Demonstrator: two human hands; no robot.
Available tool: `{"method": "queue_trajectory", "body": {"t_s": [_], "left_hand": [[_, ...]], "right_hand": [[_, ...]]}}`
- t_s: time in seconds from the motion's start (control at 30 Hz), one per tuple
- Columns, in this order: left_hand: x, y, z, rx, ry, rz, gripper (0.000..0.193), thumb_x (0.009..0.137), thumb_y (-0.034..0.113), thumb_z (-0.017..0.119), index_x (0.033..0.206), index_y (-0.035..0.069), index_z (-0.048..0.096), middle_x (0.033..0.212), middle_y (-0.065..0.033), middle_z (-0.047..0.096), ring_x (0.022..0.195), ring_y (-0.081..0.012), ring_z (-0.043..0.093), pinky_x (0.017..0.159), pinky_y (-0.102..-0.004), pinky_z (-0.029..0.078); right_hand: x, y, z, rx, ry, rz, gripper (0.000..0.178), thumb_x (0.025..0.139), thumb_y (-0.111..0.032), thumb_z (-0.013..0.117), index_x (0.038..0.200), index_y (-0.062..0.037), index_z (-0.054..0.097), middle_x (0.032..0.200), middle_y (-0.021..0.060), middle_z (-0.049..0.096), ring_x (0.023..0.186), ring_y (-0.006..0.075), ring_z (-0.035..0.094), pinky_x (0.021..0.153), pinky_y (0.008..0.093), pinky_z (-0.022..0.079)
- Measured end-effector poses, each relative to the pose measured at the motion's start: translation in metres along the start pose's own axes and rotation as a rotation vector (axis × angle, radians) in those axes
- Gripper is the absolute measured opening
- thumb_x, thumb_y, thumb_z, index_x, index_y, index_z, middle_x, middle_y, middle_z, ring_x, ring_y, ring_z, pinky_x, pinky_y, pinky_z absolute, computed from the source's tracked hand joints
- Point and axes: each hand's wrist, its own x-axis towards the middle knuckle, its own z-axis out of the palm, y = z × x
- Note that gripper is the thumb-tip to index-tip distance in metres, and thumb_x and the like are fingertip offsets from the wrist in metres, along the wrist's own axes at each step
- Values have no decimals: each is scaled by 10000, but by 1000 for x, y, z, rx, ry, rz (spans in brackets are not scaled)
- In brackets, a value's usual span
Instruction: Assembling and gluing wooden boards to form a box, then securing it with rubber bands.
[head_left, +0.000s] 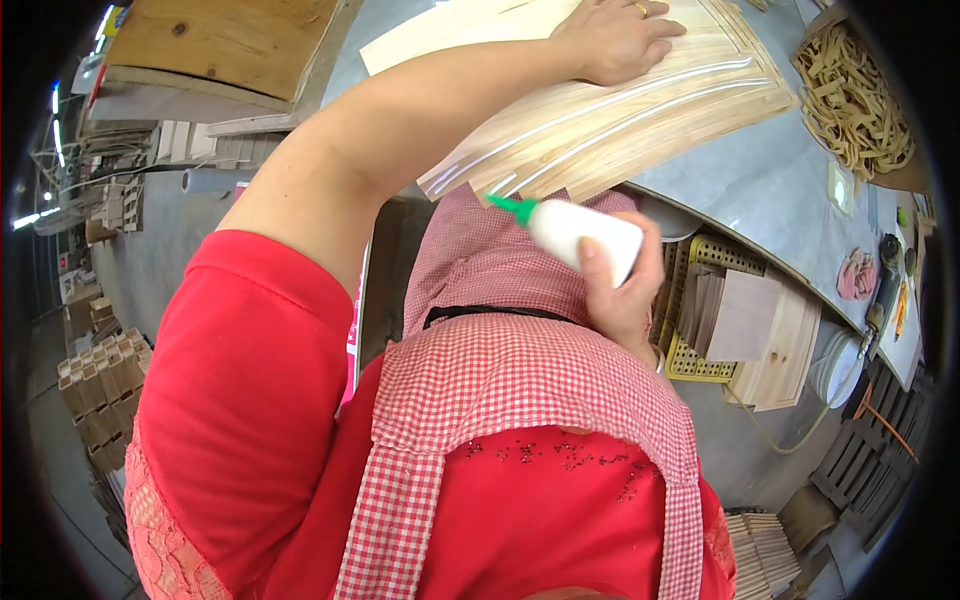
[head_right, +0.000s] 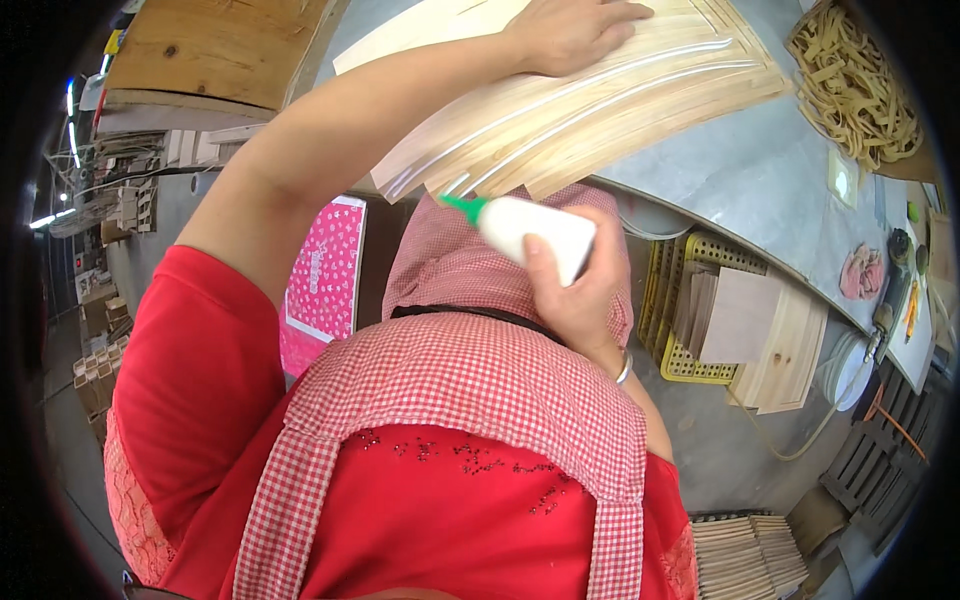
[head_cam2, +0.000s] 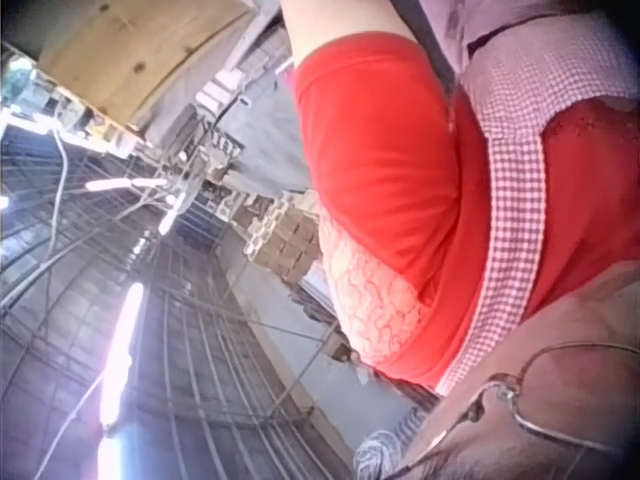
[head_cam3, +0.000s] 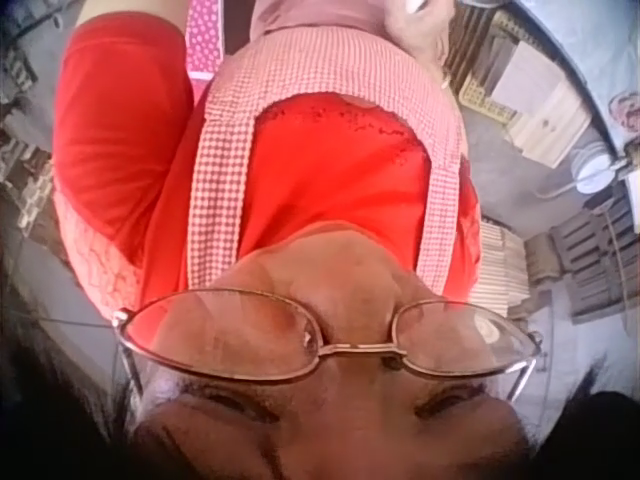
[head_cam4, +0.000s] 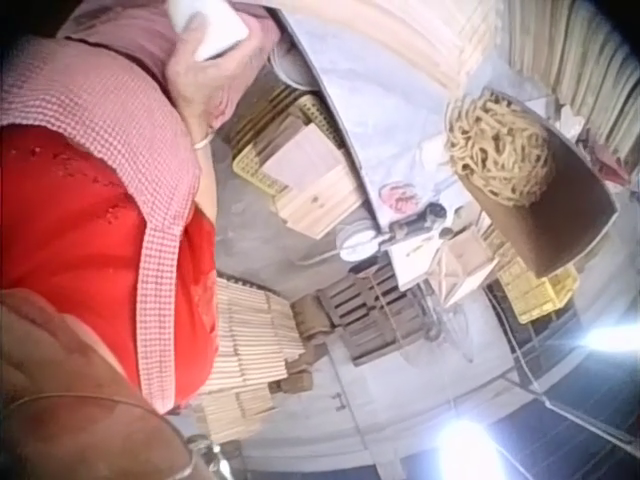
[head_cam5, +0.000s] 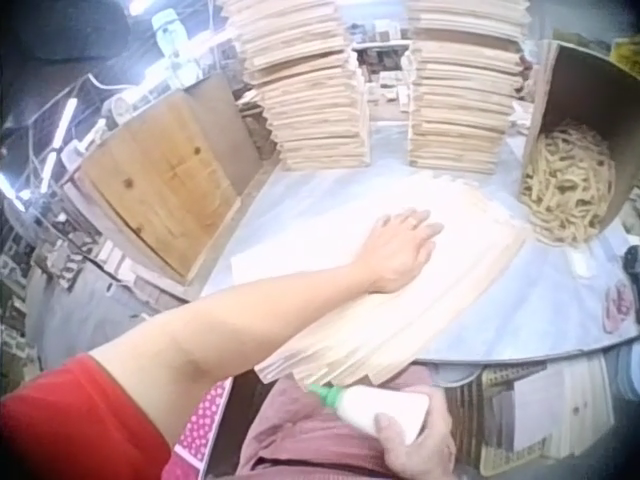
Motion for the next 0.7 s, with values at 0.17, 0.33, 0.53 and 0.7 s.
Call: {"method": "queue_trajectory", "body": {"t_s": [0.17, 0.33, 0.53, 0.7], "left_hand": [[10, -19, 36, 149, 144, 103, 428, 1020, 336, 399, 1411, 208, 515, 1513, -113, 426, 1429, -304, 341, 1142, -535, 273], [0, -12, 17, 94, 99, 84, 420, 1007, 291, 443, 1404, 181, 525, 1506, -124, 433, 1437, -311, 327, 1162, -541, 224], [3, 0, 11, 75, -10, 27, 423, 1003, 262, 451, 1411, 168, 517, 1523, -112, 395, 1446, -300, 298, 1168, -524, 213], [5, 3, 10, 90, -20, 16, 425, 1004, 259, 449, 1413, 160, 511, 1528, -108, 388, 1450, -297, 291, 1171, -521, 206]], "right_hand": [[15, -12, -11, 171, 91, 65, 389, 847, -185, 742, 1122, 2, 539, 988, 81, 577, 927, 140, 539, 802, 289, 461], [65, 8, -75, 391, 626, 72, 316, 947, -213, 642, 1117, 25, 521, 990, 109, 610, 781, 171, 619, 610, 285, 523], [139, 41, -174, 311, 954, 24, 389, 928, -271, 687, 1062, 42, 500, 988, 161, 633, 686, 194, 650, 541, 294, 543], [179, 60, -191, 221, 997, 63, 396, 911, -245, 713, 1070, 57, 513, 928, 171, 655, 595, 196, 657, 473, 282, 548]]}}
